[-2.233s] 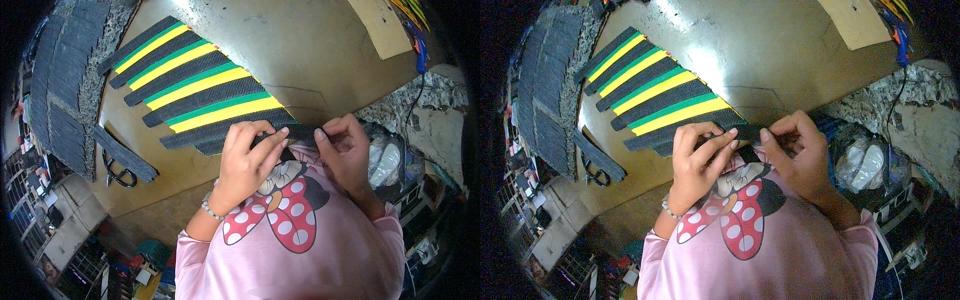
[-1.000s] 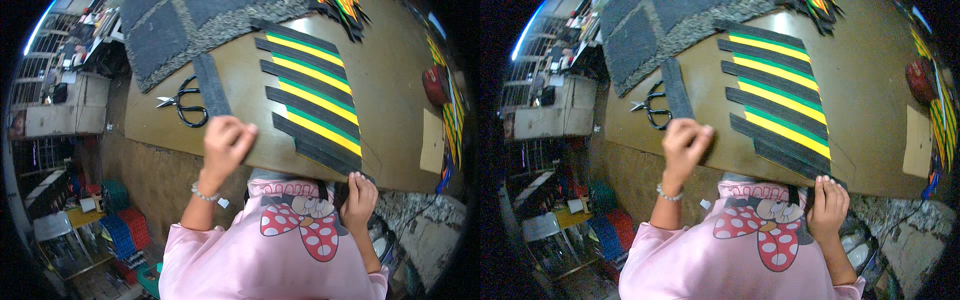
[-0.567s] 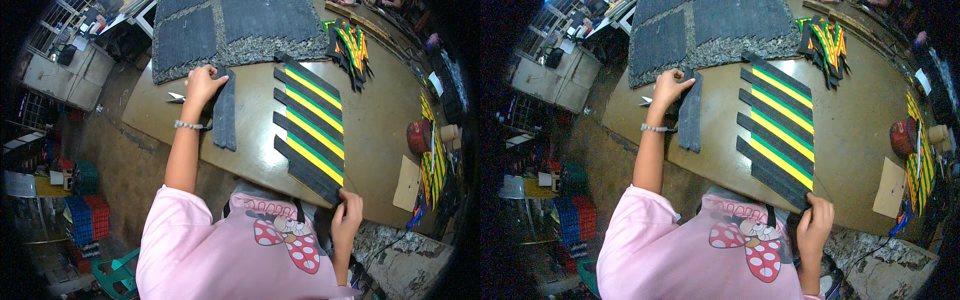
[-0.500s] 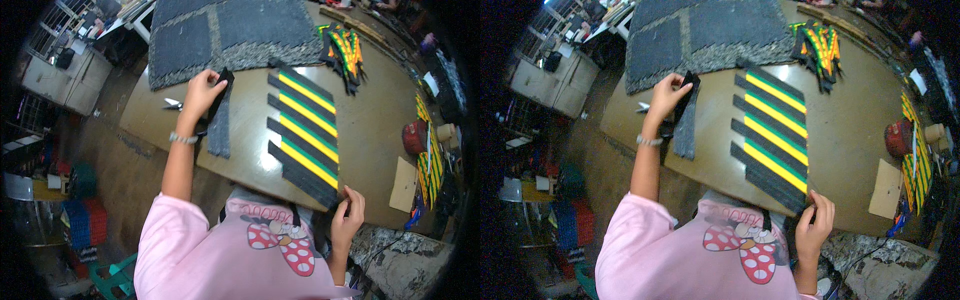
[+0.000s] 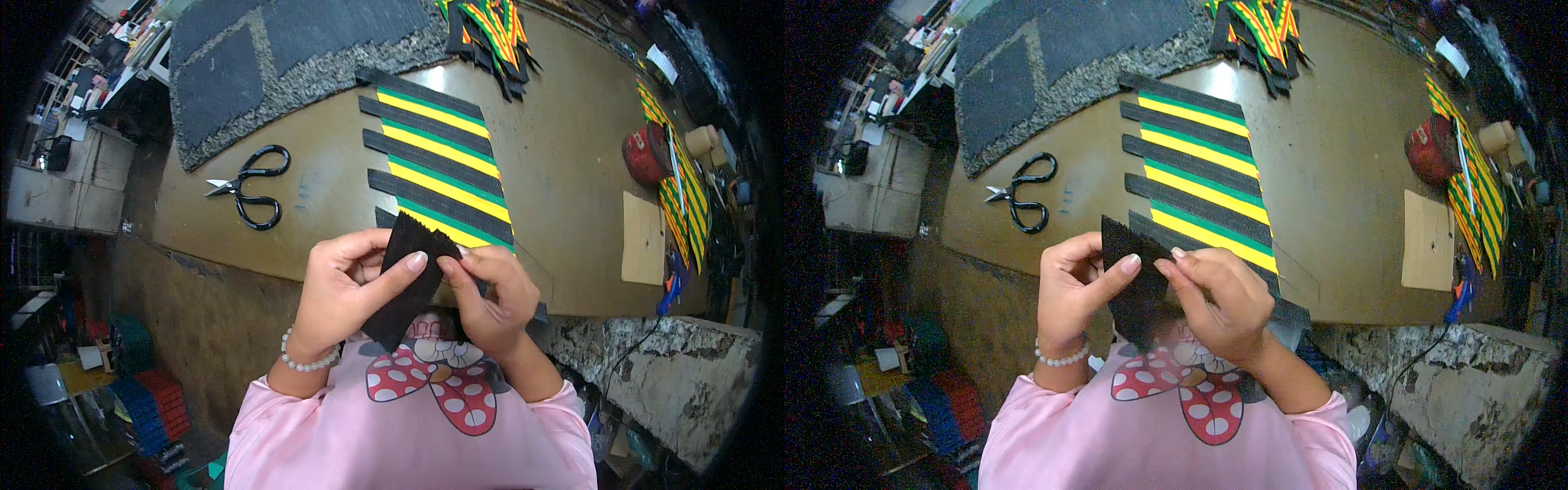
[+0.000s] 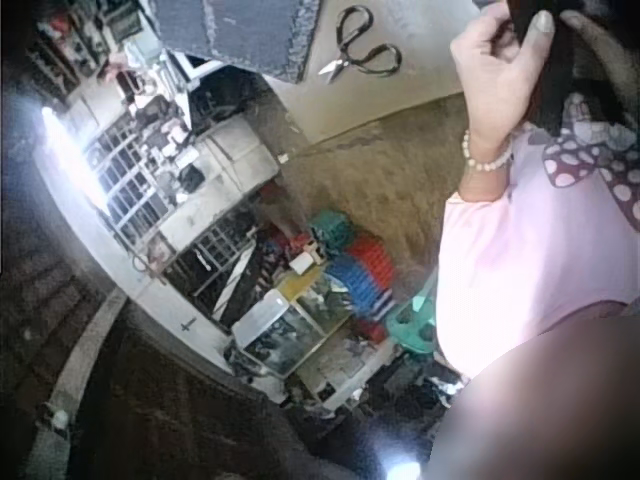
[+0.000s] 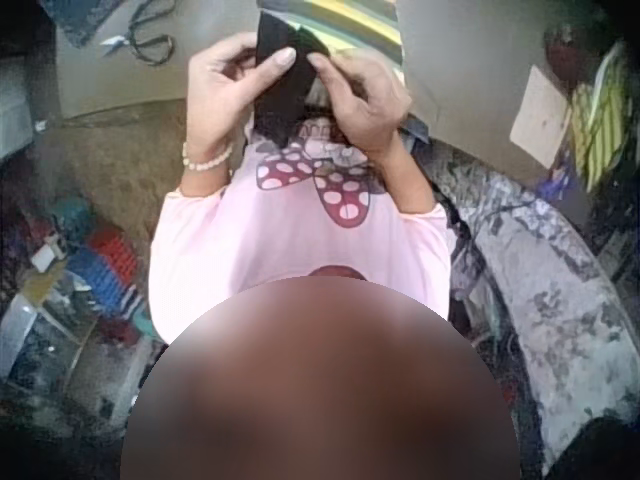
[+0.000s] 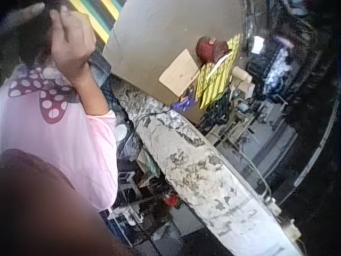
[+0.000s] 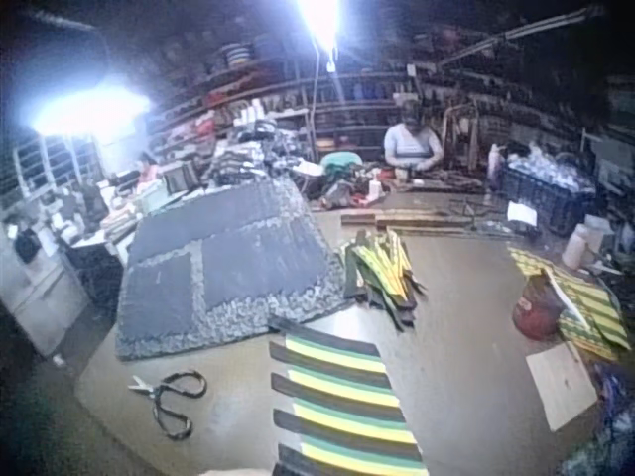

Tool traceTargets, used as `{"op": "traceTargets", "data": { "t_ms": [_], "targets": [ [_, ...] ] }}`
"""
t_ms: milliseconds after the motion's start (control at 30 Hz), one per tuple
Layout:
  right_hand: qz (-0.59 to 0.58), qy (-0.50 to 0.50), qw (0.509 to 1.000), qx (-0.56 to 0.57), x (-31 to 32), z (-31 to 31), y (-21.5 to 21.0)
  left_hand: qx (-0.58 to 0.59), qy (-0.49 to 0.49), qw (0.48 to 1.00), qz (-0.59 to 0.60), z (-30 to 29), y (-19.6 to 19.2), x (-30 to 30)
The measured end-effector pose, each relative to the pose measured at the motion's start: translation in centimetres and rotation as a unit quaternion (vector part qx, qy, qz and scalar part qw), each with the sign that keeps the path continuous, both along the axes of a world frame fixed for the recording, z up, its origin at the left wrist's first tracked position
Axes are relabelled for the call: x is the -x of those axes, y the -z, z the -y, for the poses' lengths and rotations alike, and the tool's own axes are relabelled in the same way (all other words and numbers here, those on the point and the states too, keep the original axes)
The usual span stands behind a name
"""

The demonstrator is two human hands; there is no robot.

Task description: The person assembles a decorative fan by layering black, green, and yellow ribbons on a patterned base. They press the ribbons into place, then use scissors to trim the edges of the assembled fan.

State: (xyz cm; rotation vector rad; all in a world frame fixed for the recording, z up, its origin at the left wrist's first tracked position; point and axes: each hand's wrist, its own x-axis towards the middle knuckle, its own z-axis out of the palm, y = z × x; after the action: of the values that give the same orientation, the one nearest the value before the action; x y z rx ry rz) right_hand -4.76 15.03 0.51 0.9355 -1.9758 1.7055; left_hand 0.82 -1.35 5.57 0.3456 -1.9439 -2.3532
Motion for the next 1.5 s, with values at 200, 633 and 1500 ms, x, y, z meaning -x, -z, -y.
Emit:
{"op": "traceTargets", "data": {
  "t_ms": [200,633,1500],
  "targets": [
    [-0.194,0.067,0.969,-0.139,-0.2,-2.2,1.1,-0.017,0.035,0.999,0.016,-0.6,2.1,-0.2],
    [0.214,-0.136,0.836,0.487,-2.4,-9.3,-2.9,0.105,-0.368,0.913,-0.137,13.4,7.1,0.9],
    [0.411,-0.169,0.846,-0.296,7.3,-1.4,0.4,0.414,-0.057,0.908,-0.014,3.3,8.0,4.0]
  ]
}}
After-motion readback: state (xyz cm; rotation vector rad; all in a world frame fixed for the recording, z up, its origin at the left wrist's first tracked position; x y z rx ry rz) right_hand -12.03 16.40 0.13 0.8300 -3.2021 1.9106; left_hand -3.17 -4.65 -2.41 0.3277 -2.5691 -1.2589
